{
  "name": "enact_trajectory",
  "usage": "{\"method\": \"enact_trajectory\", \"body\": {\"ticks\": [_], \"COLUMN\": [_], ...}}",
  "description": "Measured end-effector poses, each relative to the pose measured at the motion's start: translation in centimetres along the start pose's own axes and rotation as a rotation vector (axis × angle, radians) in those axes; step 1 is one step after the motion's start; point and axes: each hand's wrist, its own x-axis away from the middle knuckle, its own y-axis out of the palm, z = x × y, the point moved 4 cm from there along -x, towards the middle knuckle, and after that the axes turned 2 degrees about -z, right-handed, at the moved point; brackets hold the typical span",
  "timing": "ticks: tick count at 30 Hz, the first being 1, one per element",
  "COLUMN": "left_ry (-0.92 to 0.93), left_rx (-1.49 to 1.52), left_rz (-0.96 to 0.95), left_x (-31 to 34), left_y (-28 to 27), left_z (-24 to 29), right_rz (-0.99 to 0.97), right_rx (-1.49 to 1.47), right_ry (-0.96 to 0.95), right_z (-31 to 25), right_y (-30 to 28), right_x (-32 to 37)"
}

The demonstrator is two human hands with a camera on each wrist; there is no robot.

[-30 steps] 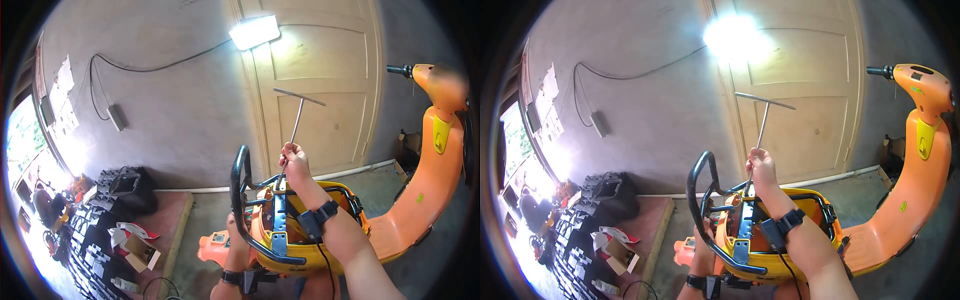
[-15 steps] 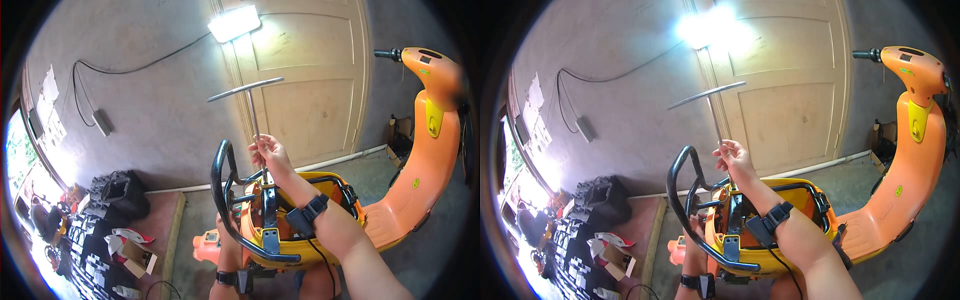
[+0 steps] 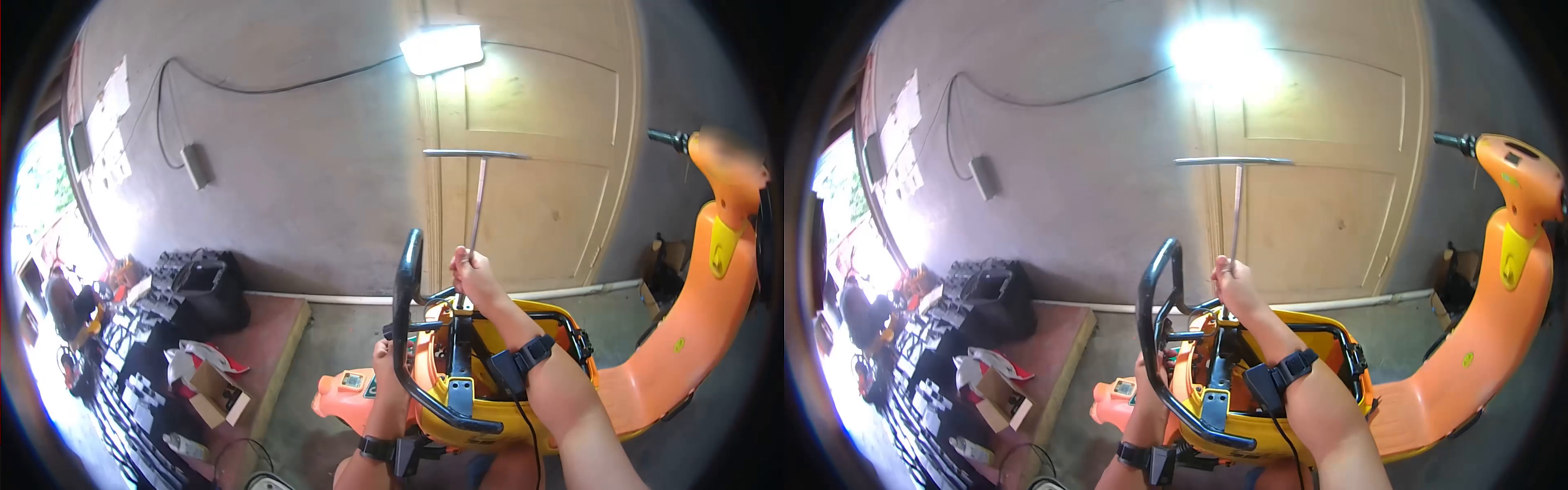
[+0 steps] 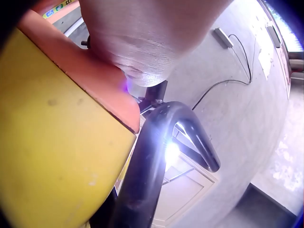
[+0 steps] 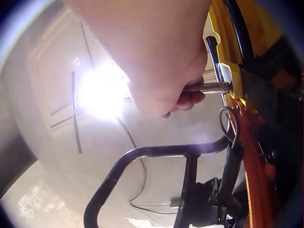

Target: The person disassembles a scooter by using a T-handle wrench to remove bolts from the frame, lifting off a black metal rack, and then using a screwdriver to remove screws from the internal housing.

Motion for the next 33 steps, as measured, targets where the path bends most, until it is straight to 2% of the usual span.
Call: {"method": "enact_trajectory", "body": {"ticks": [3, 4, 6, 7, 8, 10, 11, 12, 14, 16, 17, 20, 22, 24, 26, 29, 30, 32, 33], "left_ry": [0.022, 0.029, 0.021, 0.004, 0.037, 0.011, 0.024, -0.024, 0.05, 0.034, 0.019, -0.026, -0.025, 0.011, 0.022, 0.073, 0.039, 0.118, 0.09], "left_rx": [0.054, 0.099, 0.068, 0.016, 0.063, 0.023, 0.066, 0.119, 0.061, 0.008, 0.013, 0.081, 0.044, 0.037, 0.04, 0.093, 0.051, 0.026, -0.064], "left_rz": [-0.008, -0.023, -0.028, -0.046, -0.051, -0.05, -0.07, -0.077, -0.069, -0.029, -0.023, -0.013, 0.012, -0.075, -0.044, -0.027, -0.058, -0.093, -0.042], "left_x": [-0.4, -0.5, -1.0, -1.0, -0.6, 0.0, -0.7, -0.4, -0.5, -0.4, 0.0, 0.6, 0.8, 0.0, -0.5, -1.1, -0.5, -1.0, -1.1], "left_y": [-0.1, 0.0, -0.5, -0.5, -0.1, 0.1, -0.1, 0.2, 0.3, 0.3, 0.6, 0.9, 1.0, 0.0, -0.5, -0.3, 0.0, -0.4, -0.3], "left_z": [-0.7, -0.8, -1.2, -1.5, -1.3, -0.5, -1.3, -0.7, -0.7, -0.5, 0.0, 0.4, 0.6, -0.6, -1.4, -2.1, -1.4, -2.2, -2.0], "right_rz": [0.138, 0.117, 0.227, 0.233, 0.223, 0.204, 0.19, 0.196, 0.135, 0.0, 0.004, -0.14, -0.215, -0.176, -0.194, -0.135, -0.108, -0.069, -0.056], "right_rx": [0.033, 0.049, 0.161, 0.284, 0.307, 0.486, 0.538, 0.567, 0.754, 0.933, 0.908, 0.881, 0.9, 0.976, 1.092, 0.962, 0.918, 0.875, 0.878], "right_ry": [0.009, 0.009, -0.067, -0.044, -0.036, 0.111, 0.126, 0.222, 0.262, 0.29, 0.263, 0.35, 0.341, 0.338, 0.355, 0.36, 0.375, 0.382, 0.367], "right_z": [-0.5, -1.1, -2.9, -3.6, -3.2, -1.6, -1.1, -0.8, -1.1, -2.2, -2.1, -2.3, -1.1, -1.5, -1.7, -1.1, -1.0, -1.2, -0.8], "right_y": [-0.1, -0.1, -1.1, -1.3, -1.4, -2.2, -2.0, -2.0, -2.2, -2.0, -1.9, -1.4, -2.0, -1.8, -1.4, -1.8, -1.7, -1.8, -2.2], "right_x": [0.3, 0.2, 0.8, 0.9, 0.8, 0.3, 0.4, 0.6, 0.8, 1.5, 1.6, 1.9, 1.7, 2.0, 2.1, 2.1, 2.0, 2.1, 1.7]}}
